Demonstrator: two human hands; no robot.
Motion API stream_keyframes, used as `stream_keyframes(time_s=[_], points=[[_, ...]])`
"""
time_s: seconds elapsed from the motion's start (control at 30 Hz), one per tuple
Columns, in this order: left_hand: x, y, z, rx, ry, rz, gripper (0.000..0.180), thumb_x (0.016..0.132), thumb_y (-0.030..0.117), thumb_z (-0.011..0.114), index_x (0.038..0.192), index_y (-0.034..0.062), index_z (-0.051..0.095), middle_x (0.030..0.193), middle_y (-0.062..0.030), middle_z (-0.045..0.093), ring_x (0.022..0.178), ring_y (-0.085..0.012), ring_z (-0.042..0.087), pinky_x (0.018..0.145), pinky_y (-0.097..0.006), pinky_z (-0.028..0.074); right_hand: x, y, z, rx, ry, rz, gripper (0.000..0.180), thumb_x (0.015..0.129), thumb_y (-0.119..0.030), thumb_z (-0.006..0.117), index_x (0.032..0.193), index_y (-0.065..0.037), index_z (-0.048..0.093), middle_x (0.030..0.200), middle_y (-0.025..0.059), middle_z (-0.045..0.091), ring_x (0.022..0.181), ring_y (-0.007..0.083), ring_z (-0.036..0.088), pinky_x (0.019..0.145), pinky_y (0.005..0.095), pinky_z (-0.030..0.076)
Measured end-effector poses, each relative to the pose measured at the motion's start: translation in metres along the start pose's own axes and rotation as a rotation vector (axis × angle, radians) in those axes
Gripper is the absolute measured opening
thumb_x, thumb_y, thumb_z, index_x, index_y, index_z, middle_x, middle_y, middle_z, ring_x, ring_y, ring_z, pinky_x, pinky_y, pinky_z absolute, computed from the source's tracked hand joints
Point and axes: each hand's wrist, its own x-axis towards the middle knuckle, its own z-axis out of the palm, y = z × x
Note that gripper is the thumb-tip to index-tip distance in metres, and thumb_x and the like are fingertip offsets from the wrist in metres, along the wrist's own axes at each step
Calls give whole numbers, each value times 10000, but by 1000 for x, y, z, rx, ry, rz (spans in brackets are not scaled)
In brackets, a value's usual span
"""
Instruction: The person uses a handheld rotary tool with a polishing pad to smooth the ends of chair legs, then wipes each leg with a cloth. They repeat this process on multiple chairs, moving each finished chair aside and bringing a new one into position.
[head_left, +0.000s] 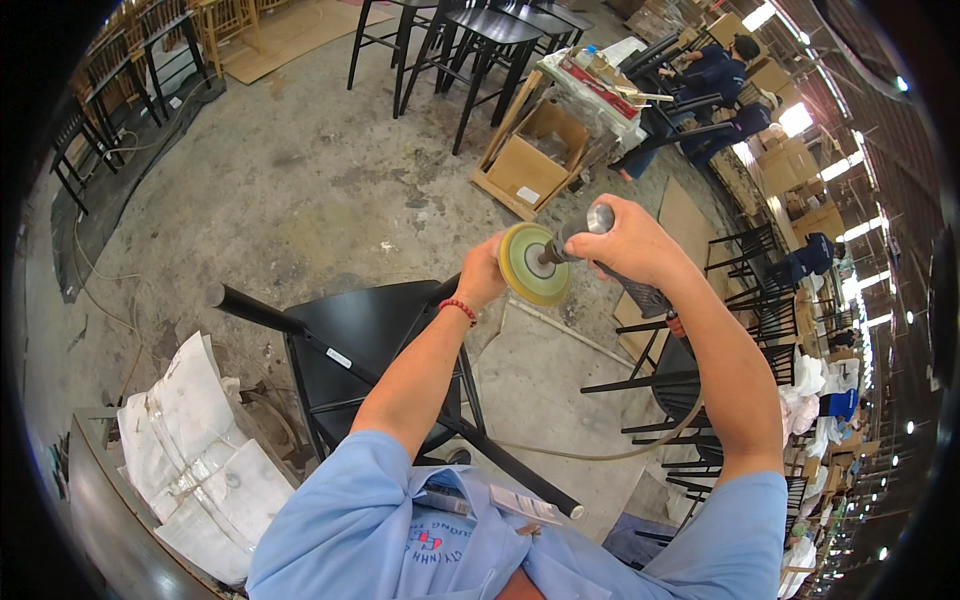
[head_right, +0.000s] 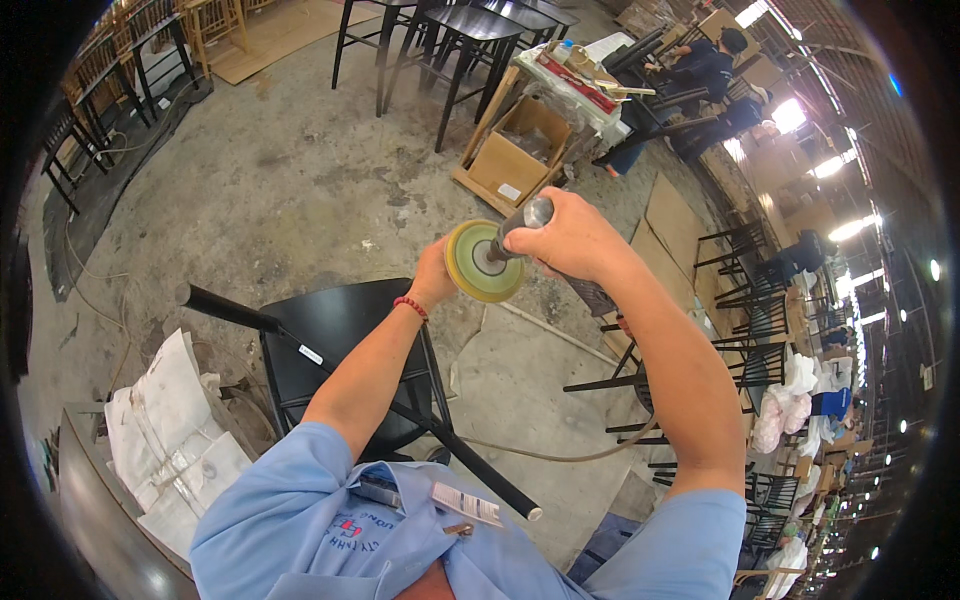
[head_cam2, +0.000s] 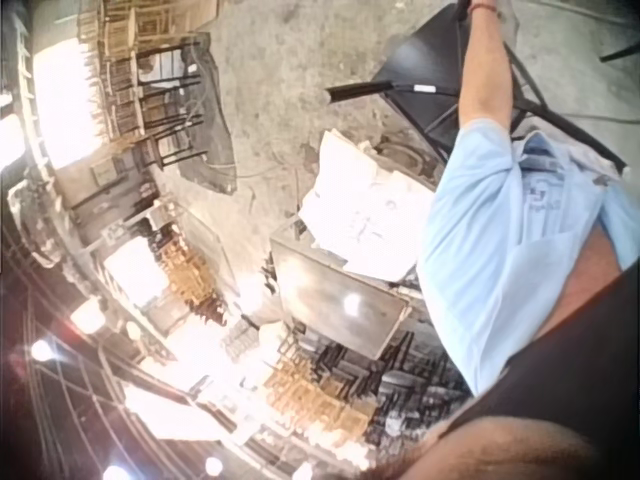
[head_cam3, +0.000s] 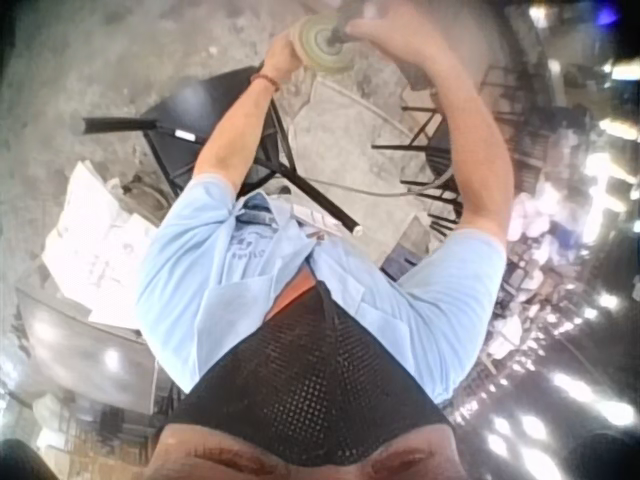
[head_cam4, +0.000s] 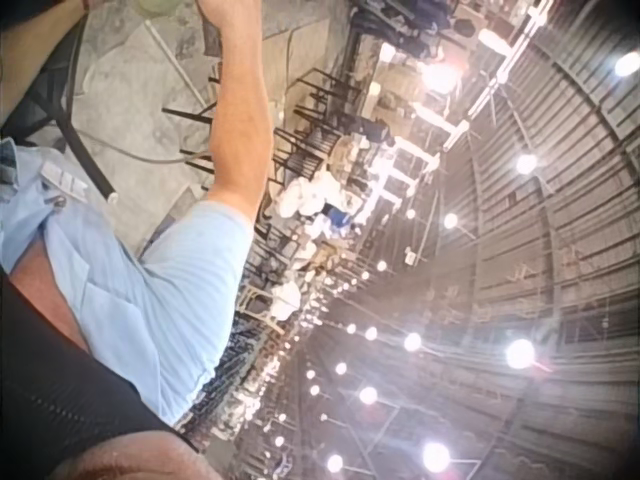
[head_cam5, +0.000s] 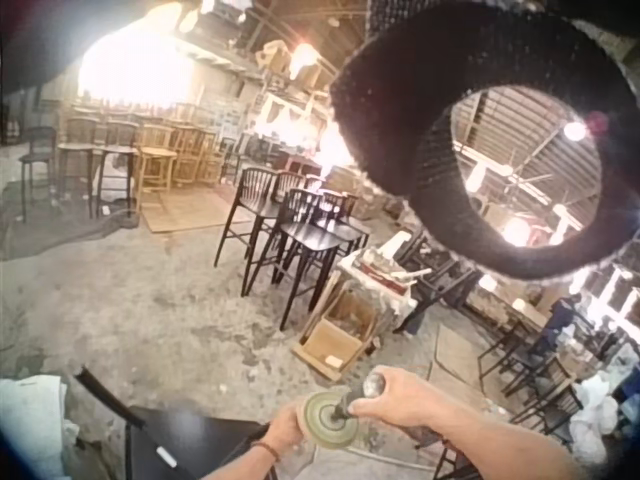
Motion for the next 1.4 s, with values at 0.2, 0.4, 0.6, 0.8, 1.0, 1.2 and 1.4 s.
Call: stream_keyframes(time_s=[0.2,0.4,0.6,0.8,1.0,1.2,1.4], points=[[8,2,-4,72,-145,-374,287,818,152,739,1060,54,618,1000,-160,687,928,-309,651,814,-372,504,20,24,-20,-62,208,60,426,745,-260,774,1004,17,580,740,85,631,545,144,598,540,313,495],[5,-14,1,54,-96,-175,260,815,142,716,1035,61,603,957,-185,682,913,-377,650,789,-425,505,2,7,-5,143,30,25,315,788,-200,761,932,-13,552,690,48,601,552,117,588,520,268,467],[6,-6,2,93,-153,-371,260,831,107,727,1060,57,615,978,-147,686,917,-298,658,816,-367,507,-2,26,-3,-85,238,48,330,776,-203,766,958,-6,572,699,54,607,562,110,592,537,266,463],[4,-10,-2,20,-124,-266,245,825,166,723,1026,72,618,936,-166,687,904,-362,655,786,-409,512,-13,16,1,38,54,14,449,737,-301,767,1017,1,586,745,81,631,603,140,619,588,296,494],[5,-7,1,82,-107,-270,246,835,199,735,1002,72,606,901,-164,682,870,-360,651,752,-407,504,-17,2,-4,-74,12,55,404,741,-285,763,982,-11,591,685,59,625,593,138,607,572,298,460],[3,-9,-1,34,-99,-220,233,842,201,728,972,57,598,915,-175,674,874,-361,646,758,-408,502,-15,-13,-2,-96,-13,42,343,777,-218,741,961,8,561,668,56,615,574,123,589,562,286,476],[2,-3,1,29,-133,-304,234,847,197,723,986,56,599,942,-178,675,890,-368,645,771,-412,500,-18,-3,-5,-32,-3,72,361,743,-276,755,912,-11,577,650,53,619,573,139,592,587,300,458]])
